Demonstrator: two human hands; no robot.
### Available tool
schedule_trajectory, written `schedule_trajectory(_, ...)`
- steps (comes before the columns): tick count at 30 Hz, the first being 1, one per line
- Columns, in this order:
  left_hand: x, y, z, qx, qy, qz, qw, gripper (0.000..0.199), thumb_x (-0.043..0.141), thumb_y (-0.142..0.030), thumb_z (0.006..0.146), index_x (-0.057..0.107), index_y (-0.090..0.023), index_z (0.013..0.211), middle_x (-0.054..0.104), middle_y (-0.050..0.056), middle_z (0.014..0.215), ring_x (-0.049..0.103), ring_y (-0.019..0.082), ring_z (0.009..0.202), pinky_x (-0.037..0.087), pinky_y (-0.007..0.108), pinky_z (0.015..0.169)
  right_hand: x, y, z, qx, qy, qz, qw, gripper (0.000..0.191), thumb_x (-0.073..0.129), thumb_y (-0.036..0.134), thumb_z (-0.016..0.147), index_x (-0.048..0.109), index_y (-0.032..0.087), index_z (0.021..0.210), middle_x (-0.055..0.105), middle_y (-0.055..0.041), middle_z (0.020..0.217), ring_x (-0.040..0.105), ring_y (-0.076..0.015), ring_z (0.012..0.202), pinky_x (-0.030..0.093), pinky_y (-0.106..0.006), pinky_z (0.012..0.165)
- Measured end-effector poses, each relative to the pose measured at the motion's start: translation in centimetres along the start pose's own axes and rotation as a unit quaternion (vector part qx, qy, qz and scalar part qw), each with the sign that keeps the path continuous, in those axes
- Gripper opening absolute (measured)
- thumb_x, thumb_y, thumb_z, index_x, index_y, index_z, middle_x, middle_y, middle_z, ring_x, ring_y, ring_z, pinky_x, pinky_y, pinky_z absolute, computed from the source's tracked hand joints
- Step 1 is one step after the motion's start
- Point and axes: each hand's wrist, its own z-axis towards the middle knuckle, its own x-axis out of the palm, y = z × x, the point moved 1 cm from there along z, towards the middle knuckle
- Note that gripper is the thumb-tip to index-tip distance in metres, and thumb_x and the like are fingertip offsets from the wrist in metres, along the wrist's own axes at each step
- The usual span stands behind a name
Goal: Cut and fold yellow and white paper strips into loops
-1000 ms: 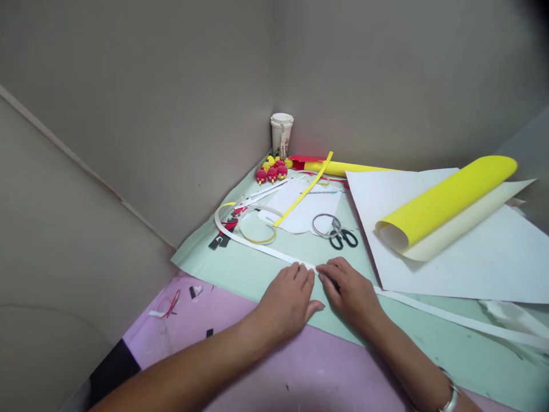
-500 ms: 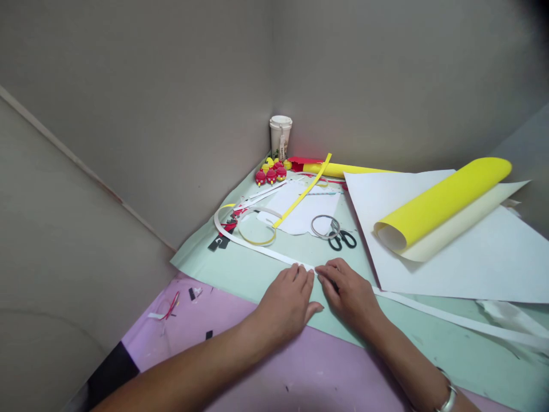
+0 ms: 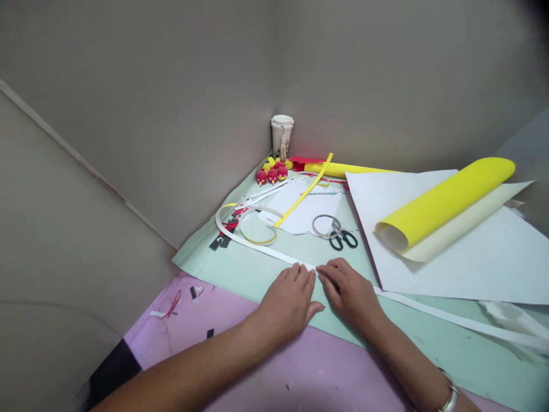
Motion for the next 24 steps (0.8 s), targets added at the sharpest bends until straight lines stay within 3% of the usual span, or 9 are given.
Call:
schedule_trajectory(13, -0.33, -0.09, 0.11, 0.0, 0.014, -0.004, 1.0, 0.061, 0.044, -0.048, 0.096, 0.047, -0.001, 0.136, 0.055, 0.022, 0.132, 0.048, 0.034, 0.123, 0.039, 0.041, 0.099, 0.05, 0.01, -0.12, 0.008, 0.009, 0.0, 1.0, 0.022, 0.049, 0.023, 0.094, 0.068, 0.022, 0.105, 0.064, -0.0049, 0.096, 0.062, -0.014, 0.073, 0.044, -0.025, 0.062)
schedule_trajectory(19, -0.7, -0.14, 0.26, -0.003, 0.033, 0.0, 0.999, 0.061, 0.043, -0.048, 0.097, 0.047, -0.002, 0.136, 0.054, 0.021, 0.133, 0.048, 0.033, 0.123, 0.038, 0.041, 0.101, -0.23, 0.04, -0.16, 0.026, 0.003, 0.026, 0.999, 0.028, 0.05, 0.022, 0.092, 0.062, 0.021, 0.117, 0.063, -0.0064, 0.101, 0.063, -0.016, 0.076, 0.047, -0.027, 0.064)
schedule_trajectory(24, -0.72, -0.14, 0.35, -0.003, 0.036, 0.005, 0.999, 0.061, 0.044, -0.048, 0.096, 0.047, -0.002, 0.135, 0.055, 0.021, 0.132, 0.048, 0.033, 0.123, 0.039, 0.041, 0.101, -0.26, 0.04, -0.2, 0.017, 0.003, 0.03, 0.999, 0.026, 0.049, 0.02, 0.091, 0.065, 0.022, 0.111, 0.061, -0.0053, 0.096, 0.061, -0.0149, 0.073, 0.046, -0.026, 0.063)
